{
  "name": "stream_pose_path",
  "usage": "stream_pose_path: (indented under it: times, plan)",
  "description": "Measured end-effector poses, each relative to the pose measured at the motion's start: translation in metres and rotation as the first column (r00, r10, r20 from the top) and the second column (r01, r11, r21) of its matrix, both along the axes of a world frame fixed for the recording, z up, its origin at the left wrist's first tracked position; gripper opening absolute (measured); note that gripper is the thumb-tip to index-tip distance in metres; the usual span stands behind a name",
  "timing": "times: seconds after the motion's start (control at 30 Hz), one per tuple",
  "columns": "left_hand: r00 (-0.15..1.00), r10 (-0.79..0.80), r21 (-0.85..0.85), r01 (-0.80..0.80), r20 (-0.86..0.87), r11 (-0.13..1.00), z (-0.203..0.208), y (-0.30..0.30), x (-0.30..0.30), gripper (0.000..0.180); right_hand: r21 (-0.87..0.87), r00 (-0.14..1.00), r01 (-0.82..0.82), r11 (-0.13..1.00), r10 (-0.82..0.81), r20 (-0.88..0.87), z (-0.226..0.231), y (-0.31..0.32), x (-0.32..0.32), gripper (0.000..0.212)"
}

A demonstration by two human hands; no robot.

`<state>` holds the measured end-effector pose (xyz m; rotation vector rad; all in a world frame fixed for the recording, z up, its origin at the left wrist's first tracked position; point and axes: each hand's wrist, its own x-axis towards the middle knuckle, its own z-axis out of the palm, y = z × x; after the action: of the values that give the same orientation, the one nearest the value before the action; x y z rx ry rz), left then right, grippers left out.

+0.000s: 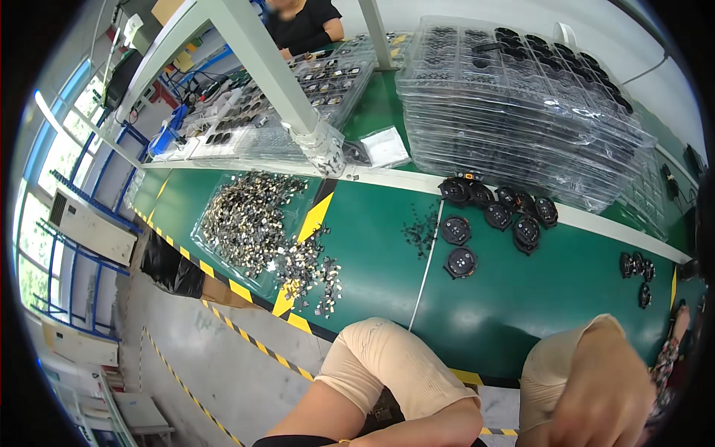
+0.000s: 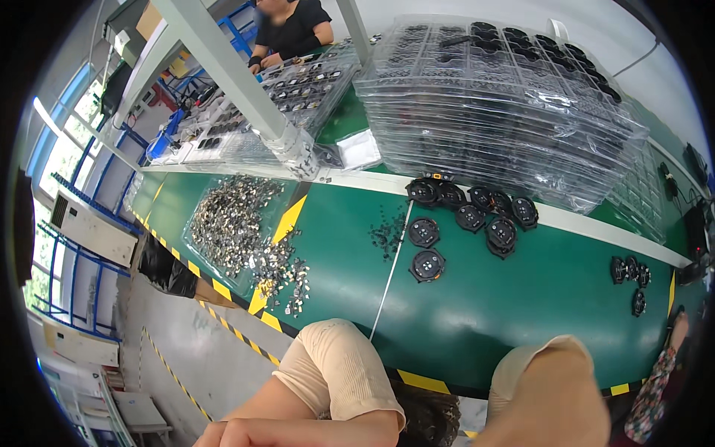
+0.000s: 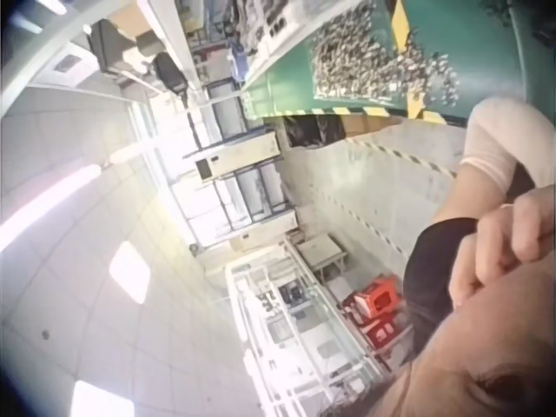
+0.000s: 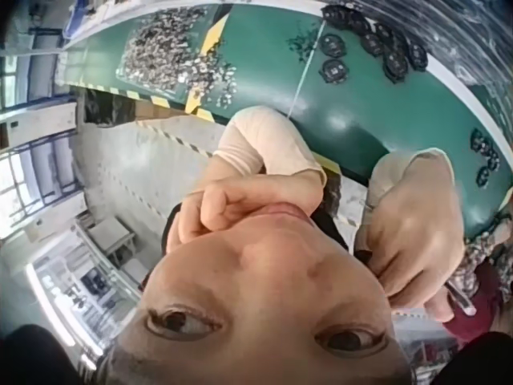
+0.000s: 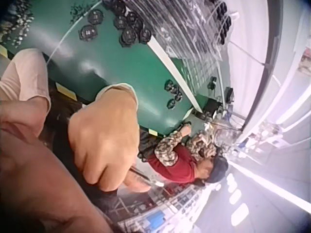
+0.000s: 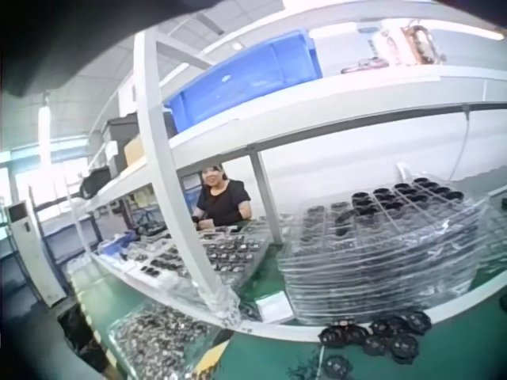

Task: Assembling small electronic components onto bases using tweezers at a factory workstation.

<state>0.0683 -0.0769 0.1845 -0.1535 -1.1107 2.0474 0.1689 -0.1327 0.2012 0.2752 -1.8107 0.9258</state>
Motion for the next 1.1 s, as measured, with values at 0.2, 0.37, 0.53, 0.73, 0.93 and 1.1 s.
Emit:
stream_pose_path:
  times: [0.2, 0.37, 0.53, 0.73, 0.93, 1.1]
  plan:
    - [0.991, 0.028, -0.024, -0.025, 0.133, 0.999, 0.009, 0.003, 0.004, 0.031, -0.08, 0.99, -0.007, 0.997, -0.005, -0.142, 0.001, 0.018, -0.019, 0.031]
    - [0.979, 0.049, -0.025, -0.045, 0.196, 0.999, 0.018, 0.006, 0.019, 0.032, -0.096, 0.988, -0.082, 0.992, 0.068, -0.138, -0.007, 0.018, -0.015, 0.024]
    - [0.928, -0.025, 0.091, 0.064, -0.372, 0.994, -0.003, 0.002, 0.008, 0.032, -0.09, 0.989, -0.087, 0.992, 0.076, -0.123, -0.007, 0.015, -0.015, 0.024]
    - [0.999, 0.015, 0.184, -0.009, -0.031, 0.983, 0.004, 0.008, 0.012, 0.03, -0.101, 0.986, -0.072, 0.992, 0.055, -0.157, -0.007, 0.013, -0.015, 0.023]
    - [1.0, -0.018, 0.148, 0.017, 0.01, 0.989, 0.004, 0.007, 0.011, 0.03, -0.102, 0.985, -0.075, 0.992, 0.057, -0.165, -0.007, 0.012, -0.016, 0.024]
    - [1.0, -0.008, 0.131, 0.007, 0.006, 0.991, 0.003, 0.007, 0.011, 0.028, -0.102, 0.981, -0.049, 0.994, 0.028, -0.194, -0.006, 0.012, -0.017, 0.024]
